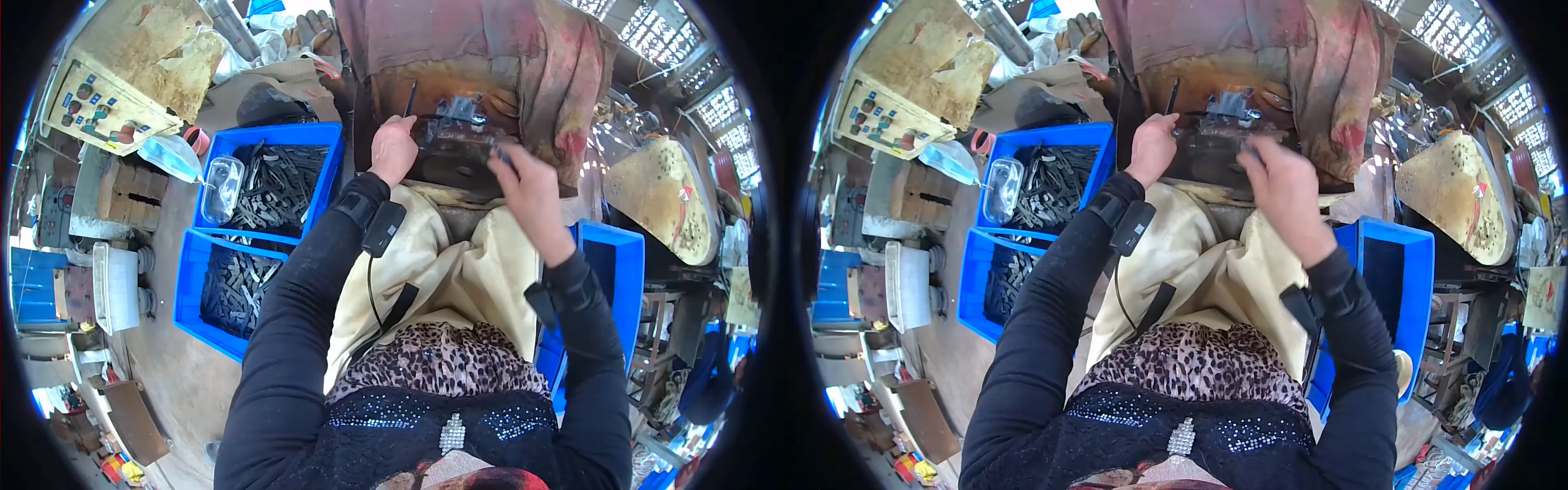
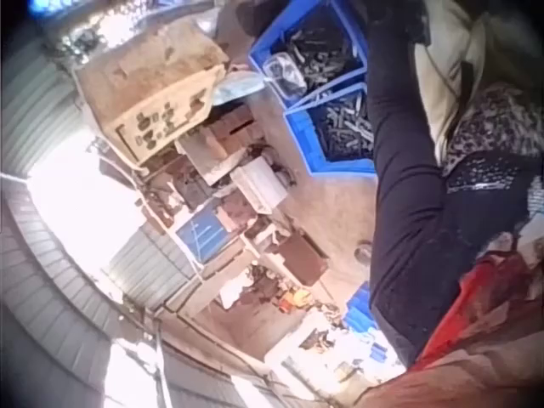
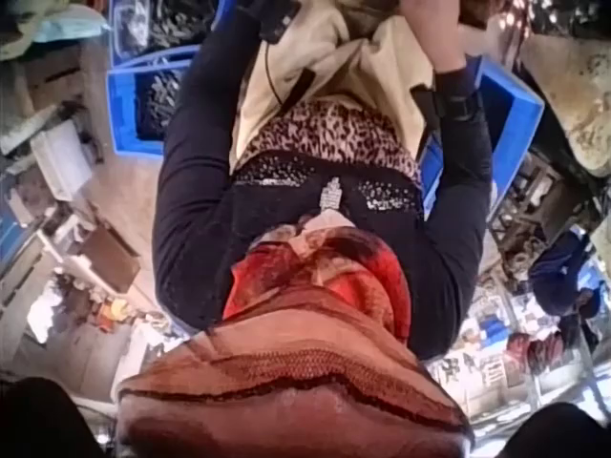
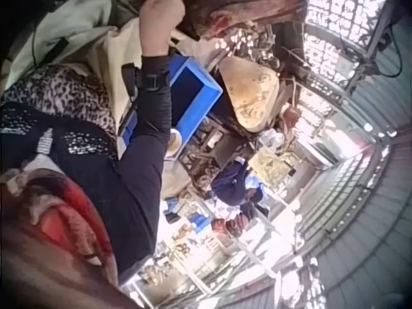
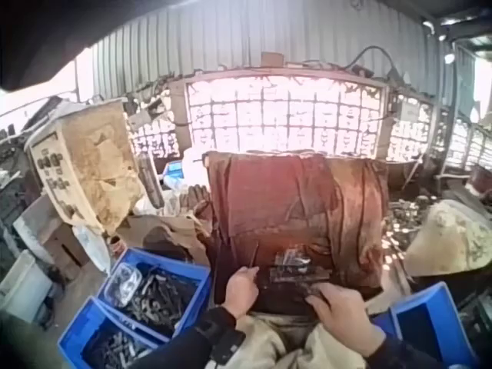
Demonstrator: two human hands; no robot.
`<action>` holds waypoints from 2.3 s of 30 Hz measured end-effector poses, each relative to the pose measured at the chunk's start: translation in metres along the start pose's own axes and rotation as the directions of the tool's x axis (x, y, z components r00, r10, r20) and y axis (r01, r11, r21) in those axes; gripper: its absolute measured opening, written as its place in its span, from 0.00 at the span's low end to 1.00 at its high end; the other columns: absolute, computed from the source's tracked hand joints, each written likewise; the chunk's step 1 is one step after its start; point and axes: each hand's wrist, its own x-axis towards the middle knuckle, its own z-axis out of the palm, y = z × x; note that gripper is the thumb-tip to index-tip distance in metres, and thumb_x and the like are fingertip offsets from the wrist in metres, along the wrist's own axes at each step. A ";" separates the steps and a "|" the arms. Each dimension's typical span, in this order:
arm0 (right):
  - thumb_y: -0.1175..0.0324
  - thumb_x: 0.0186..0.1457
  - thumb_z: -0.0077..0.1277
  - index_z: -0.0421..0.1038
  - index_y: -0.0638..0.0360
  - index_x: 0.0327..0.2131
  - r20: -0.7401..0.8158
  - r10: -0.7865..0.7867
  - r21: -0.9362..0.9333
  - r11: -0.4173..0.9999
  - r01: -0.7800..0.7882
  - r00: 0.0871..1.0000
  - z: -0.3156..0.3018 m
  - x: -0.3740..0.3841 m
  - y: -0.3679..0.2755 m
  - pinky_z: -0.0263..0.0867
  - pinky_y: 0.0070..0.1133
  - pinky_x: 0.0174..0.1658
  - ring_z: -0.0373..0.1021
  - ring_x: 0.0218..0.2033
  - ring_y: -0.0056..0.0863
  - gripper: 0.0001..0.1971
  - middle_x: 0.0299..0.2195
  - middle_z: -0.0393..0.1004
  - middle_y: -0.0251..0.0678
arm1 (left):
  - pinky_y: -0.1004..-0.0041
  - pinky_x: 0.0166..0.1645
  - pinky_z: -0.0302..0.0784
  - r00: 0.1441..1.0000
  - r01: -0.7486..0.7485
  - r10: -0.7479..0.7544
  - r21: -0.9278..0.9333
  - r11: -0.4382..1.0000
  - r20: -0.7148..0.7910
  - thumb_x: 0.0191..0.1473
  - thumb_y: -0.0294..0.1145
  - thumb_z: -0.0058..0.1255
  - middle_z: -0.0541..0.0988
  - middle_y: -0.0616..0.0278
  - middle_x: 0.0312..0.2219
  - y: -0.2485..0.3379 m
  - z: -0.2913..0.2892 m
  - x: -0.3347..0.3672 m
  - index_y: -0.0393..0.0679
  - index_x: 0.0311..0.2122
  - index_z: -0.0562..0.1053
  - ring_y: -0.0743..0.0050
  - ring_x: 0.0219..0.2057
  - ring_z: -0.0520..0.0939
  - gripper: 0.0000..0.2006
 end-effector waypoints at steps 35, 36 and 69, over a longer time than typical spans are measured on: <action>0.71 0.58 0.49 0.68 0.63 0.43 0.474 0.415 0.796 0.175 -0.580 0.776 -0.017 -0.039 0.048 0.68 0.20 0.31 0.71 0.25 0.21 0.11 0.24 0.73 0.33 | 0.58 0.34 0.76 0.814 0.307 -0.276 0.024 0.951 0.511 0.50 0.37 0.50 0.79 0.47 0.24 0.040 -0.031 0.017 0.39 0.25 0.78 0.49 0.29 0.81 0.12; 0.71 0.58 0.49 0.68 0.63 0.43 0.469 0.414 0.800 0.175 -0.574 0.780 -0.012 -0.030 0.050 0.68 0.20 0.31 0.71 0.25 0.21 0.11 0.24 0.73 0.33 | 0.58 0.34 0.76 0.817 0.301 -0.271 0.025 0.953 0.510 0.50 0.37 0.50 0.79 0.47 0.24 0.049 -0.037 0.014 0.39 0.25 0.78 0.49 0.29 0.81 0.12; 0.63 0.49 0.60 0.75 0.63 0.36 0.196 0.028 0.262 0.962 -0.080 0.980 0.002 -0.075 0.005 0.69 0.23 0.32 0.75 0.27 0.37 0.15 0.27 0.76 0.46 | 0.77 0.39 0.74 0.889 0.350 -0.155 -0.421 0.837 0.431 0.48 0.13 0.39 0.81 0.57 0.28 -0.002 0.018 0.030 0.40 0.44 0.76 0.76 0.31 0.80 0.20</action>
